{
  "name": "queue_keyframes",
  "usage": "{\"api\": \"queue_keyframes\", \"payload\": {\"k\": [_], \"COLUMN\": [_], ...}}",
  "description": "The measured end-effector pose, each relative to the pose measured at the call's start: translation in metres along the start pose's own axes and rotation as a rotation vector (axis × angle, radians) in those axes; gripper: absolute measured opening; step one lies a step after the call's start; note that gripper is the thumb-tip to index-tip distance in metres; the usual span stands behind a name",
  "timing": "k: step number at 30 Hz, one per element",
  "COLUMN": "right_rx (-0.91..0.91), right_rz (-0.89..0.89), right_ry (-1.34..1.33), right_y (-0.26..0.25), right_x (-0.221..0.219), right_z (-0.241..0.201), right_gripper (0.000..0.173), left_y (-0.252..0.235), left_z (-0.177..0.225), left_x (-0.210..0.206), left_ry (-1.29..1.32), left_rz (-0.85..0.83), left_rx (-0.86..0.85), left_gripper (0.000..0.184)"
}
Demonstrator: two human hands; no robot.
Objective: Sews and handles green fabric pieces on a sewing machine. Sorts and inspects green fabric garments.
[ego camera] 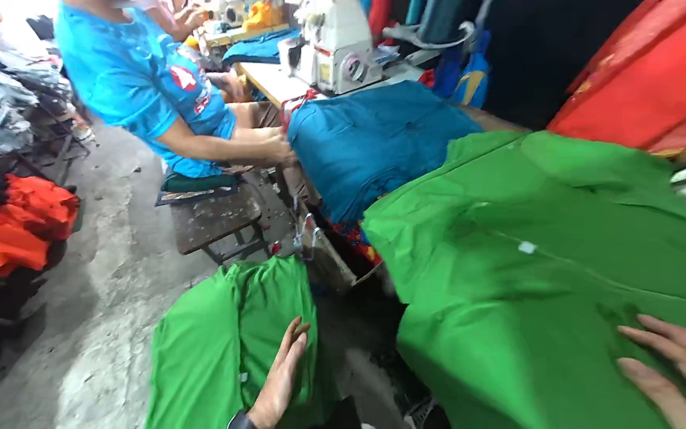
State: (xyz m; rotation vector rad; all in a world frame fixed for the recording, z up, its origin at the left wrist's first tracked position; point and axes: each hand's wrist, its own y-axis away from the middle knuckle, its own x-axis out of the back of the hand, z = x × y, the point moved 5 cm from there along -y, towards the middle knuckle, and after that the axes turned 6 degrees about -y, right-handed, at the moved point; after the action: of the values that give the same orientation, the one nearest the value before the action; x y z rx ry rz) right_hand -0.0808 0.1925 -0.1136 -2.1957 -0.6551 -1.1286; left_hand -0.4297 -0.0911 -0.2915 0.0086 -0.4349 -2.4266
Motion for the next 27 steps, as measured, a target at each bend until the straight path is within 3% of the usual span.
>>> {"api": "queue_keyframes", "payload": {"k": [6,11,13,16,19,22,27], "right_rx": [-0.005,0.000,0.016,0.088,0.150,0.163,0.036], "right_rz": [0.114,0.212,0.249,0.212,0.069,-0.036,-0.011], "right_ry": [0.040,0.088,0.096,-0.003,-0.232,-0.384,-0.692], "right_y": [0.002,0.001,0.009,0.028,0.044,0.049,0.036], "right_x": [-0.003,-0.007,-0.003,0.003,-0.010,-0.035,-0.056], "right_z": [-0.003,0.000,-0.018,-0.072,-0.119,-0.146,-0.152], "right_gripper": [0.057,0.060,0.052,0.031,0.020,0.020,0.031], "left_y": [-0.012,-0.026,-0.015,0.001,0.013,0.026,0.055], "left_z": [0.087,0.089,0.082,0.077,0.080,0.103,0.146], "left_x": [-0.072,-0.122,-0.129,-0.117,-0.099,-0.097,-0.125], "left_ry": [-0.086,0.128,0.092,0.094,0.228,0.271,0.392], "left_rz": [-0.040,-0.371,-0.462,-0.472,-0.452,-0.488,-0.578], "left_rx": [-0.378,-0.220,-0.196,-0.171,-0.160,-0.160,-0.310], "left_gripper": [0.058,0.057,0.050,0.025,0.022,0.025,0.024]}}
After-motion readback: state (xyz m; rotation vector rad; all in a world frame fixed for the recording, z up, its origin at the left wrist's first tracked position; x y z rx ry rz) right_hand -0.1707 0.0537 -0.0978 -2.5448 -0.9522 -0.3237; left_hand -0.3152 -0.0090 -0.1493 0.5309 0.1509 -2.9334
